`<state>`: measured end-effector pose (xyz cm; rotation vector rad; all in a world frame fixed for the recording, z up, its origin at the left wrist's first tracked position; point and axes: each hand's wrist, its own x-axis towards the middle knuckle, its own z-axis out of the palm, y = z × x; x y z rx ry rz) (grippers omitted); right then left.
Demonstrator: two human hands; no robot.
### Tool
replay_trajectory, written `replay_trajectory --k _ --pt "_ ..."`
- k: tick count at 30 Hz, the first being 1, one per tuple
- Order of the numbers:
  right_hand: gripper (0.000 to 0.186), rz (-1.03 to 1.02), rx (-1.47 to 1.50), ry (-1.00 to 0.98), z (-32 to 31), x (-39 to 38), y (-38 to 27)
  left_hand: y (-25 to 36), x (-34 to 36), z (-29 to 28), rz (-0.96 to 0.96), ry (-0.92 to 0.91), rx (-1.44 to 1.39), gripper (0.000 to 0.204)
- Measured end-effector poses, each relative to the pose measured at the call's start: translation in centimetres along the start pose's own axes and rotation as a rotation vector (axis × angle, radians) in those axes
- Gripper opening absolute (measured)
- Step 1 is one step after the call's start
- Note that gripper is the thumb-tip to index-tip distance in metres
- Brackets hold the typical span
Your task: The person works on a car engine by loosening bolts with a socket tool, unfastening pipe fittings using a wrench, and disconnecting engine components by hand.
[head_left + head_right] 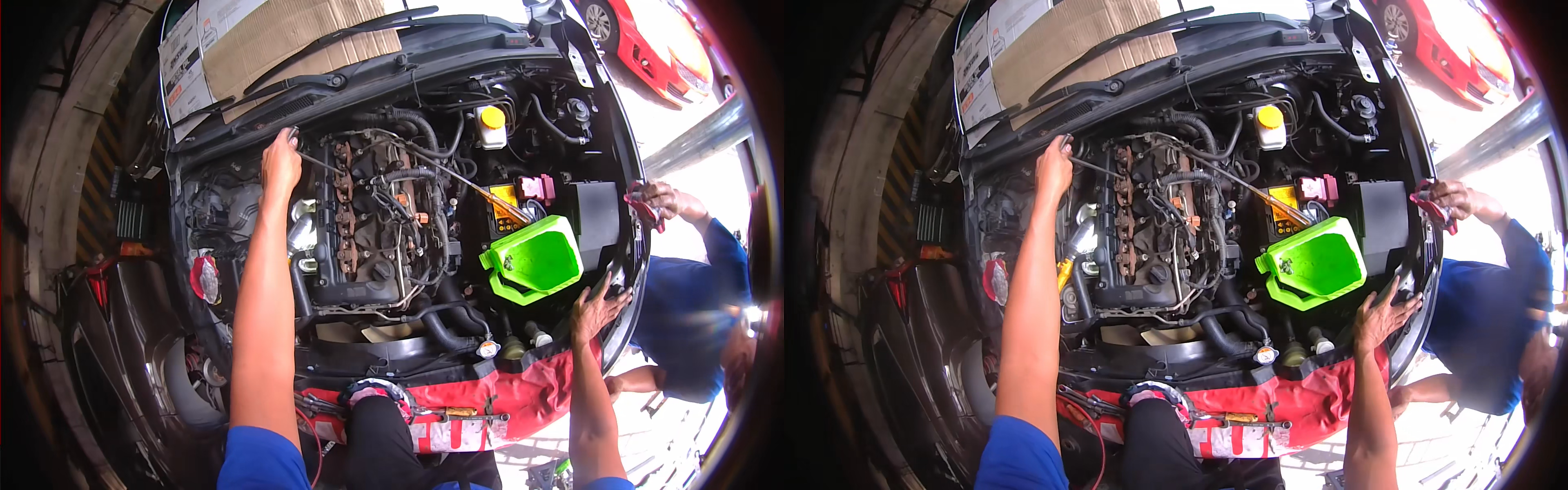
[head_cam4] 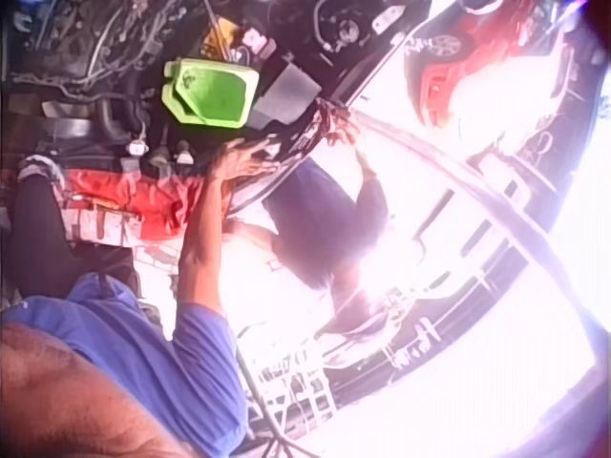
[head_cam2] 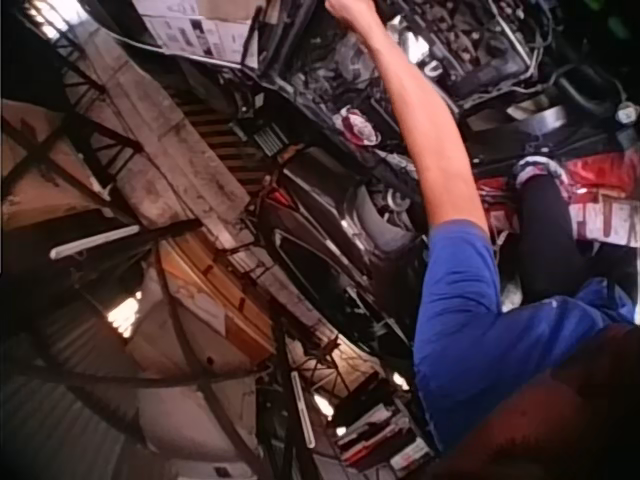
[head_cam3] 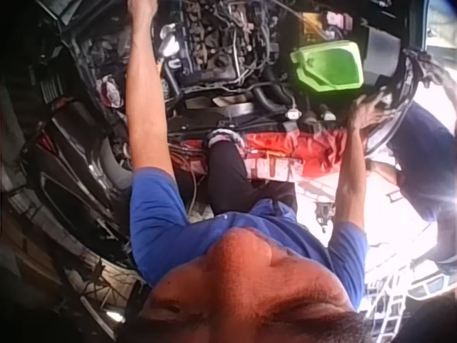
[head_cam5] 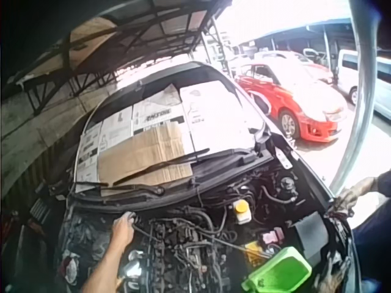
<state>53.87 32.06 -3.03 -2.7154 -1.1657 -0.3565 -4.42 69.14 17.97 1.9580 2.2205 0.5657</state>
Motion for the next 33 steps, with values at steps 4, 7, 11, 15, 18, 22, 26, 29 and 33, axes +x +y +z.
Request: replay_trajectory --k 4,7,11,15,18,22,26,29,33 --pt "0.080 -0.008 0.009 0.003 0.3 -0.1 -0.4 -1.5 0.9 1.6 0.295 0.146 0.268 0.028" --pt "0.079 -0.022 0.002 0.022 0.4 -0.1 -0.4 -0.9 1.0 3.5 0.377 0.443 0.231 0.024" --pt "0.077 -0.006 -0.012 0.000 -0.1 -0.1 -0.3 -0.2 0.0 4.6 0.379 0.491 0.067 0.042" --pt "0.076 -0.005 0.001 -0.008 -0.4 -0.1 -0.7 -1.3 0.4 4.1 0.399 0.500 0.049 0.039" --pt "0.076 0.000 -0.002 -0.013 -0.4 -0.1 -0.9 -0.6 -0.2 5.4 0.296 0.595 -0.067 0.035" --pt "0.074 0.021 -0.021 -0.047 -0.6 -0.1 -0.9 -0.7 0.3 4.2 0.334 0.347 -0.307 0.032" --pt "0.073 0.011 -0.007 -0.011 -0.7 -0.1 -0.9 -1.4 1.9 1.7 0.337 0.105 -0.349 0.052" --pt "0.072 0.010 -0.002 -0.025 -1.0 -0.2 -1.1 -1.4 1.7 2.5 0.101 0.308 -0.326 0.061" --pt "0.070 0.009 0.011 -0.025 -0.6 -0.2 -1.1 -2.6 2.7 1.8 -0.104 0.198 -0.586 0.060"
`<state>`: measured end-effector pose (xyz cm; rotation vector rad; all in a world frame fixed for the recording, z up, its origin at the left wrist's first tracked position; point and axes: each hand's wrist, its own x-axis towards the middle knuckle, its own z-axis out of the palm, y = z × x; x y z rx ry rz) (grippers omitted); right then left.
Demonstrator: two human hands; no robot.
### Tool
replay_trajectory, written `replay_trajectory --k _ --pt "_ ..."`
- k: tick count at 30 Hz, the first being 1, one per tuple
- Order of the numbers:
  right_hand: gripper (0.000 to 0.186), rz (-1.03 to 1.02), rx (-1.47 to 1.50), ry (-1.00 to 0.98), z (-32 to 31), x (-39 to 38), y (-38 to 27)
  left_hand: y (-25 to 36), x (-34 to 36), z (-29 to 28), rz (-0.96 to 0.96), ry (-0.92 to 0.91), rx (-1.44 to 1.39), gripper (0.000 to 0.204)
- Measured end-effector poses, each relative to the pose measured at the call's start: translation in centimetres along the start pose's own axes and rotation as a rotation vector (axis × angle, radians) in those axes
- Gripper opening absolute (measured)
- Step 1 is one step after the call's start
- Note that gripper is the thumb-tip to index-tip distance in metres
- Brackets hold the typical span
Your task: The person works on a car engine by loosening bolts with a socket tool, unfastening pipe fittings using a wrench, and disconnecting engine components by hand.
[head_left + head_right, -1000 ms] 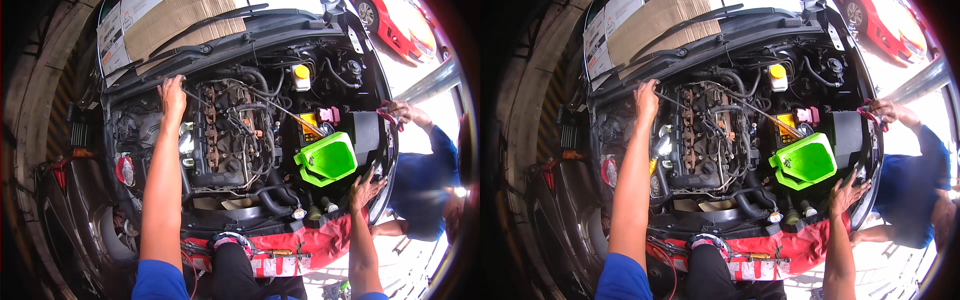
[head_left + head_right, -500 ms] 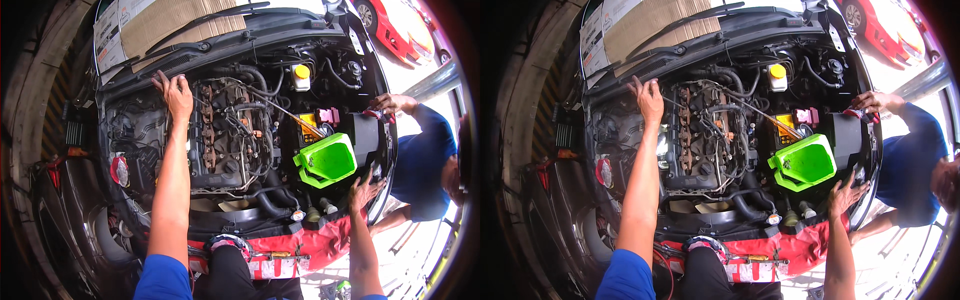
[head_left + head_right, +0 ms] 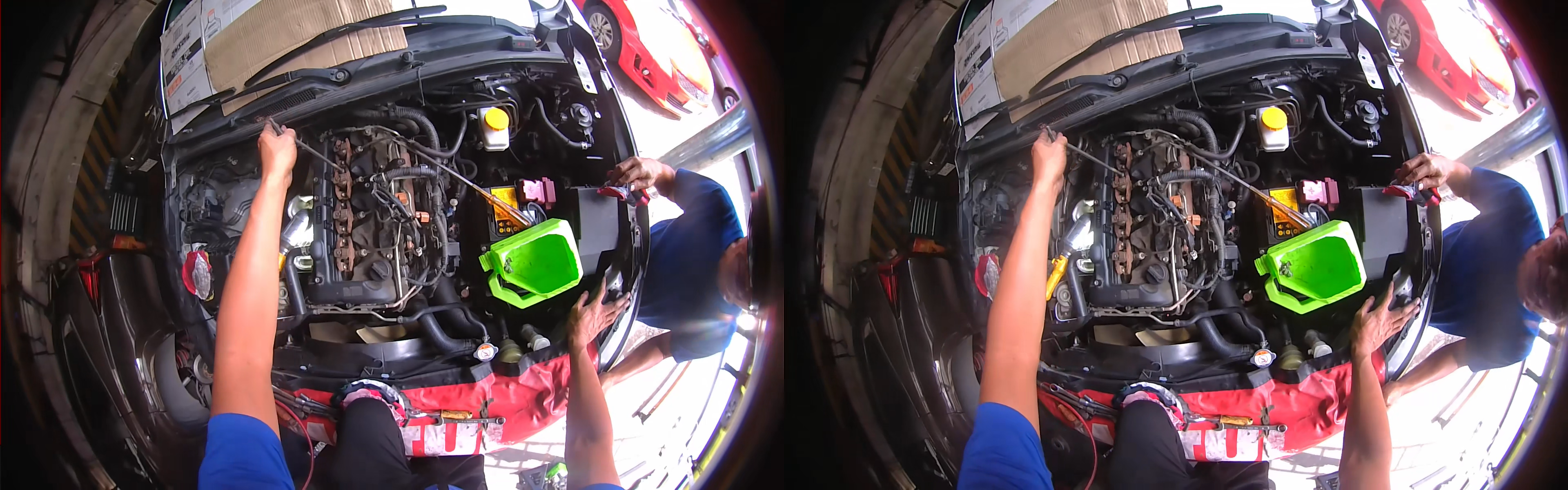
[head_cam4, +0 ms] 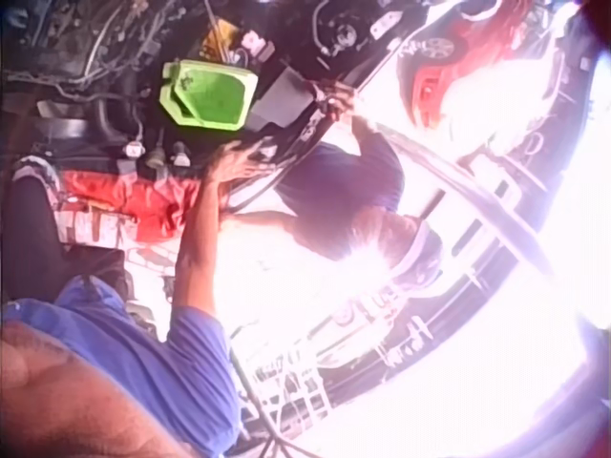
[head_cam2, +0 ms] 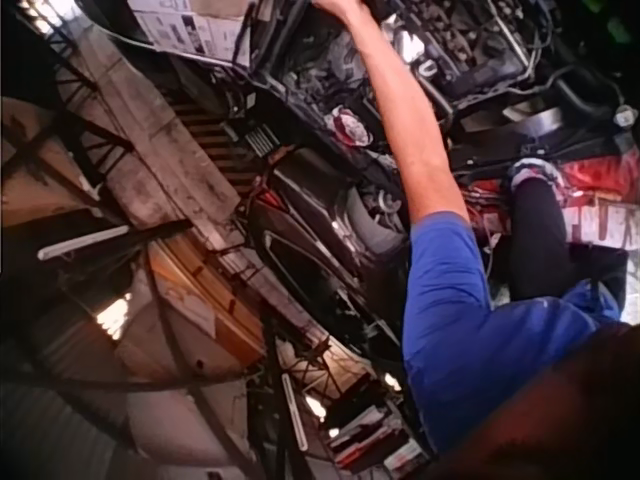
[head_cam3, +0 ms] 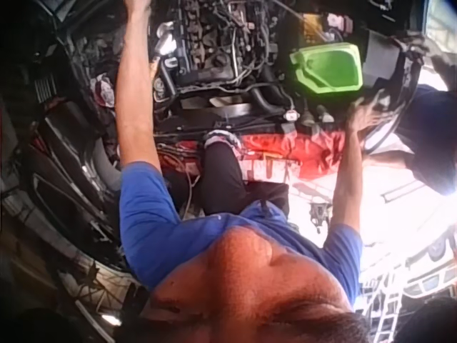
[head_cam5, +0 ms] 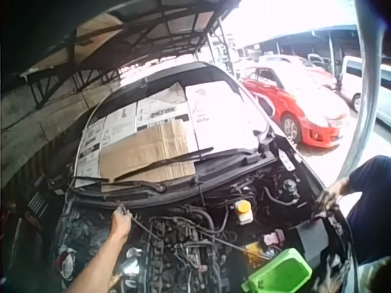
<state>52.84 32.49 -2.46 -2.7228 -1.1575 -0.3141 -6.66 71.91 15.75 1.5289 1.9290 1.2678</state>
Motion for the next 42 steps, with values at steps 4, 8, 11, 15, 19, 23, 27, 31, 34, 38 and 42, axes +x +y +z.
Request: replay_trajectory --k 4,8,11,15,19,23,27,31,34,38,42 --pt "0.069 0.008 -0.014 -0.002 -0.3 0.1 0.5 0.6 0.5 -1.8 -0.151 -0.417 -0.366 0.079" --pt "0.068 0.006 -0.002 0.007 -0.2 0.2 0.6 1.5 0.7 -4.3 -0.199 -0.608 -0.458 0.081" --pt "0.067 0.003 -0.003 0.015 0.1 0.1 0.6 1.7 0.5 -2.8 -0.238 -0.493 -0.301 0.068" --pt "0.067 -0.011 0.018 0.007 0.8 -0.3 -0.1 1.8 1.4 0.0 -0.153 -0.216 0.208 0.040" --pt "0.067 -0.027 -0.023 -0.006 1.2 -0.5 -0.2 1.6 2.3 -0.1 0.095 -0.173 0.465 0.055" --pt "0.066 0.009 -0.056 0.016 0.4 0.1 1.3 2.9 2.5 -0.6 0.129 -0.521 0.304 0.056" --pt "0.068 0.004 -0.006 0.031 0.6 -0.1 0.4 1.8 2.1 -0.4 0.469 -0.293 0.773 0.048" --pt "0.069 0.005 0.020 -0.002 0.4 -0.4 -0.4 1.2 1.7 0.6 0.364 -0.122 1.060 0.052" --pt "0.068 0.035 0.011 -0.017 -0.4 0.1 0.2 1.4 -1.7 4.2 0.292 0.124 1.187 0.062" --pt "0.065 0.037 0.015 -0.054 -0.7 0.1 -0.1 1.1 -1.4 4.9 0.276 0.225 0.910 0.051" --pt "0.065 0.051 0.011 -0.068 -0.7 0.2 0.0 0.2 1.0 3.5 0.288 0.085 0.780 0.048"
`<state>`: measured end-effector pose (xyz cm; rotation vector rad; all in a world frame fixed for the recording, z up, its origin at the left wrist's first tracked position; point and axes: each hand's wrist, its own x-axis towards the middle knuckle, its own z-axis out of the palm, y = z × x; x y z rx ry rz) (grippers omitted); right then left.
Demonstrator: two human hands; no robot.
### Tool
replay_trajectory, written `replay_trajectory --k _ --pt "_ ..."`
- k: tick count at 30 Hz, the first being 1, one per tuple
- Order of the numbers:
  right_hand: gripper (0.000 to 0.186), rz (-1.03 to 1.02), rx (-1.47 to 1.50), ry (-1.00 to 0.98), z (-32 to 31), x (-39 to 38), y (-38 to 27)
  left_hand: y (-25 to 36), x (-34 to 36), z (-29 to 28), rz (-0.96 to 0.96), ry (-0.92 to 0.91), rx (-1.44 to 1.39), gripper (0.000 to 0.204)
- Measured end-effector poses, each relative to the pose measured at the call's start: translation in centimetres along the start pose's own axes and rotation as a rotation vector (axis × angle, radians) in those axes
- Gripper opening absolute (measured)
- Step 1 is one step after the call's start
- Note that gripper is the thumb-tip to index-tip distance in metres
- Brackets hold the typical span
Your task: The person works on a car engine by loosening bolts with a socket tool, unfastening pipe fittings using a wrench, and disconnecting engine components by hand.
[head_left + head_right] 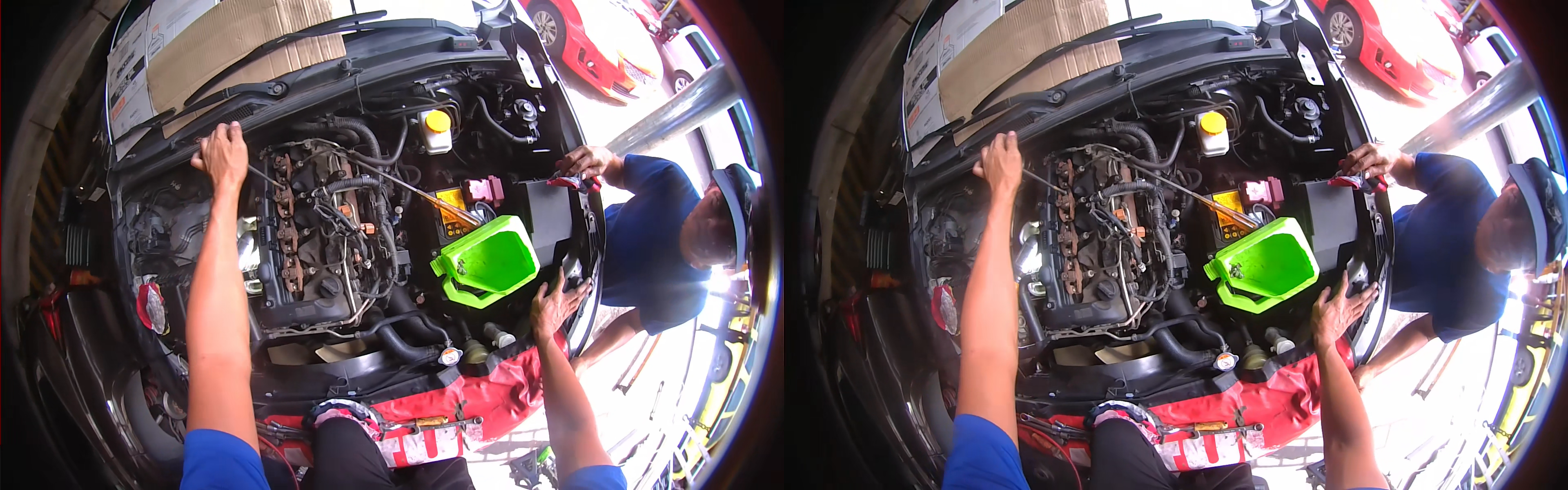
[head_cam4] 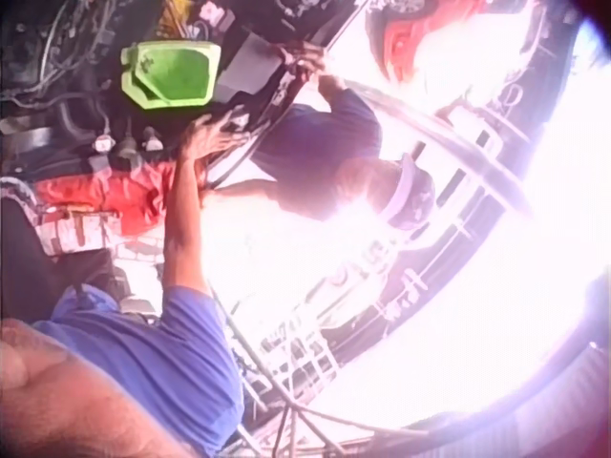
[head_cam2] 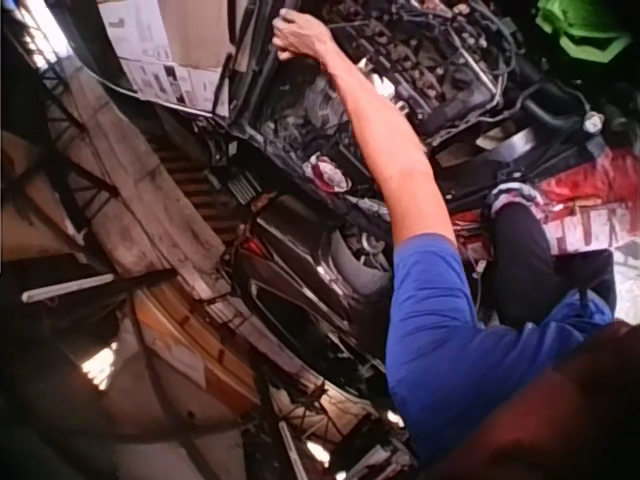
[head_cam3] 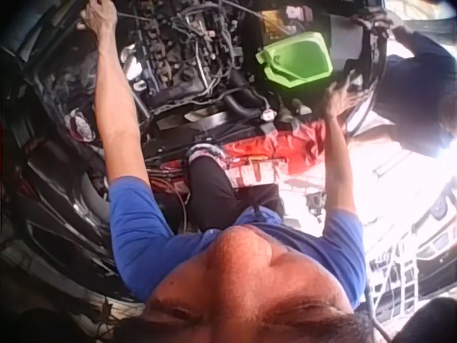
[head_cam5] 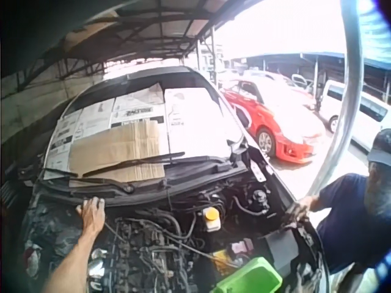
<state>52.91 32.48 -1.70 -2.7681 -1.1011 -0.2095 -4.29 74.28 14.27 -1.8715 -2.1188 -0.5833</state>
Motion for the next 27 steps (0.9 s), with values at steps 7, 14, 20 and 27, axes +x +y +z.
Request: replay_trajectory --k 7,14,20,27 --pt "0.068 -0.057 -0.012 0.085 1.0 -0.3 -0.3 -4.3 1.5 -2.3 0.422 -0.090 -0.039 0.037" --pt "0.067 -0.075 -0.023 0.115 0.8 -0.4 0.3 -4.9 1.3 -10.4 0.300 -0.404 -0.125 0.016" --pt "0.067 -0.049 -0.024 0.089 0.6 -0.1 0.3 -4.4 -1.6 -15.6 0.124 -0.437 -0.194 0.018" --pt "0.069 -0.048 -0.013 0.085 0.8 0.0 0.6 -4.1 -5.4 -13.3 0.128 -0.415 -0.156 0.018"
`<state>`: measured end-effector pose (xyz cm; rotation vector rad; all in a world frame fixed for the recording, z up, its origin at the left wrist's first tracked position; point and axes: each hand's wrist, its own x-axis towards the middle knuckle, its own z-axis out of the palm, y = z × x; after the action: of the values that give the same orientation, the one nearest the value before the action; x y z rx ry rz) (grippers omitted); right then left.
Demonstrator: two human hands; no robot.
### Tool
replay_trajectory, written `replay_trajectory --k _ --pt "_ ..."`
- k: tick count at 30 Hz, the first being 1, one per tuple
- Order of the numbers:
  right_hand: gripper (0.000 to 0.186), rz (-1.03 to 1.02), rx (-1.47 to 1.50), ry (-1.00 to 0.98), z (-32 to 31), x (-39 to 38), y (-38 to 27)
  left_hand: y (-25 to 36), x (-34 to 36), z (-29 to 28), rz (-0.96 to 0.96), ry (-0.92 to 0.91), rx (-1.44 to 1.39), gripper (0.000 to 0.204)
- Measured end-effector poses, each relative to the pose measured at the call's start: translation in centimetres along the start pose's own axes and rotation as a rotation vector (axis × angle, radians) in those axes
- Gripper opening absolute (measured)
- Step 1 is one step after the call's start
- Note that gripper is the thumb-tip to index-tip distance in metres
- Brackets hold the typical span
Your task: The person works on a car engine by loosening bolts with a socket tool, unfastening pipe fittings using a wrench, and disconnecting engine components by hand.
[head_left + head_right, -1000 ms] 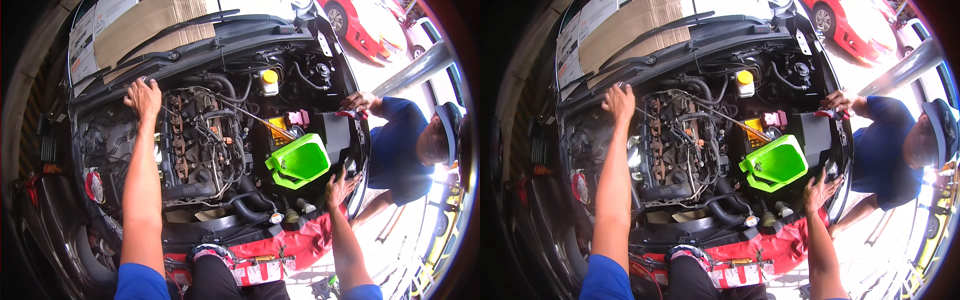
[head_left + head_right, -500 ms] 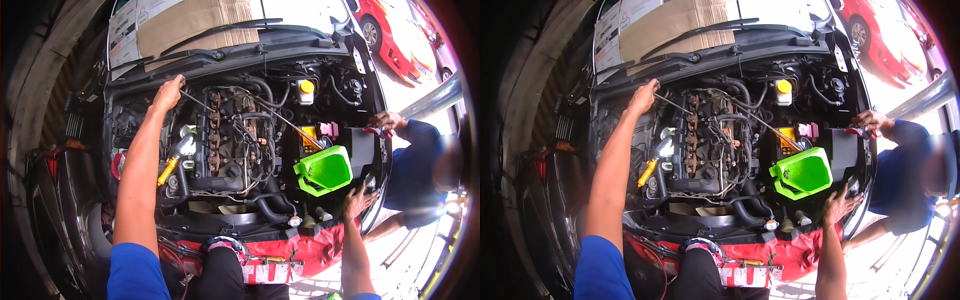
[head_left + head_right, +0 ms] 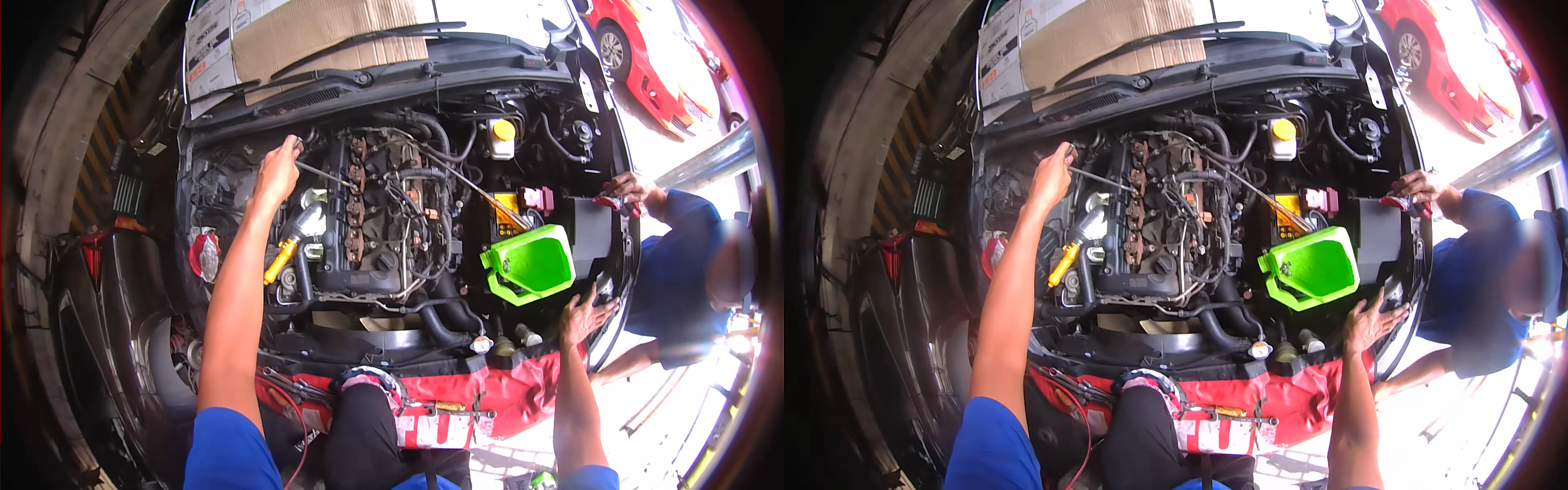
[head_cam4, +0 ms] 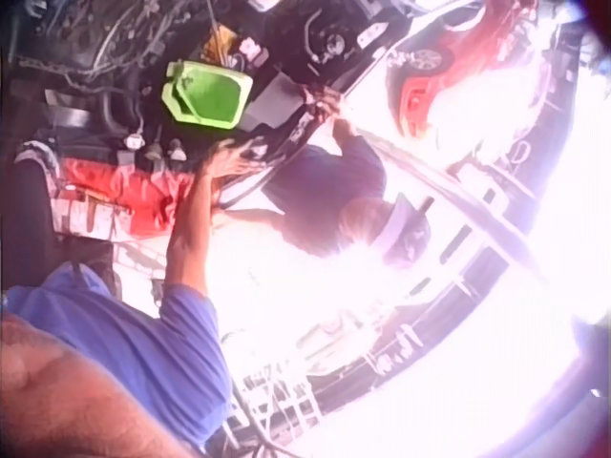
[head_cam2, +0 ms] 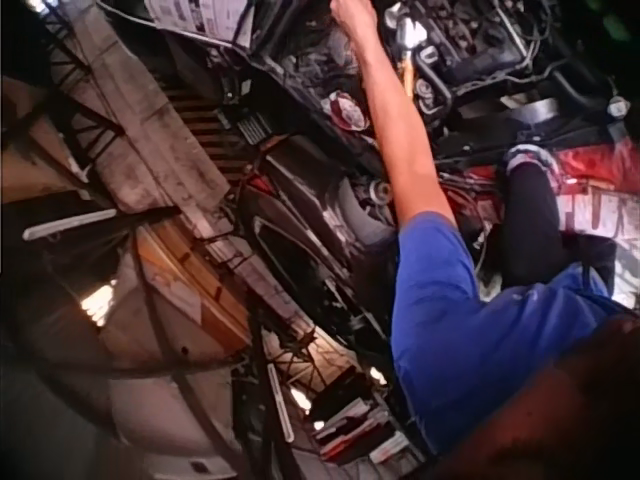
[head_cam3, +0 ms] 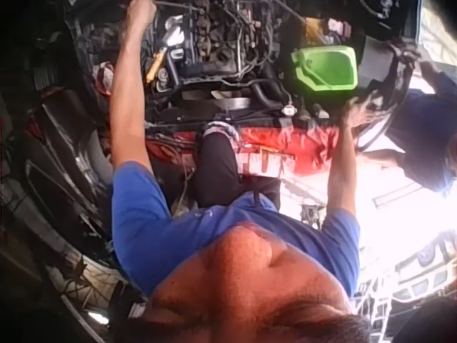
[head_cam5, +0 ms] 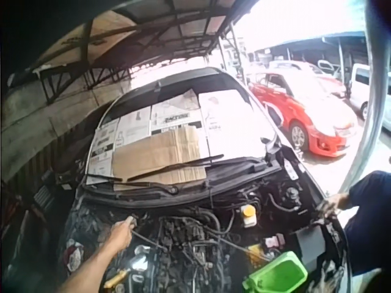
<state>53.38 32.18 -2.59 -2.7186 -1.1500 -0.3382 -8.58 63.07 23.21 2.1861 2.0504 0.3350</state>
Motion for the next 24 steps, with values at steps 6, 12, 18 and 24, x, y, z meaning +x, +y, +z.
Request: replay_trajectory --k 6,12,18,24 --pt "0.070 0.004 0.015 0.002 -0.3 -0.3 -0.7 -0.1 0.1 3.0 -0.045 0.048 0.078 0.021" --pt "0.070 0.003 0.036 -0.006 -0.7 -0.2 -0.5 -0.7 2.5 2.9 -0.156 -0.023 0.116 0.028" --pt "0.071 0.009 0.042 -0.003 -0.5 0.0 -1.0 -2.1 4.0 3.1 -0.200 0.008 0.160 0.030" --pt "0.068 -0.007 -0.011 -0.007 -0.6 -0.1 -0.5 -0.1 3.6 4.5 -0.458 -0.084 -0.288 0.040"
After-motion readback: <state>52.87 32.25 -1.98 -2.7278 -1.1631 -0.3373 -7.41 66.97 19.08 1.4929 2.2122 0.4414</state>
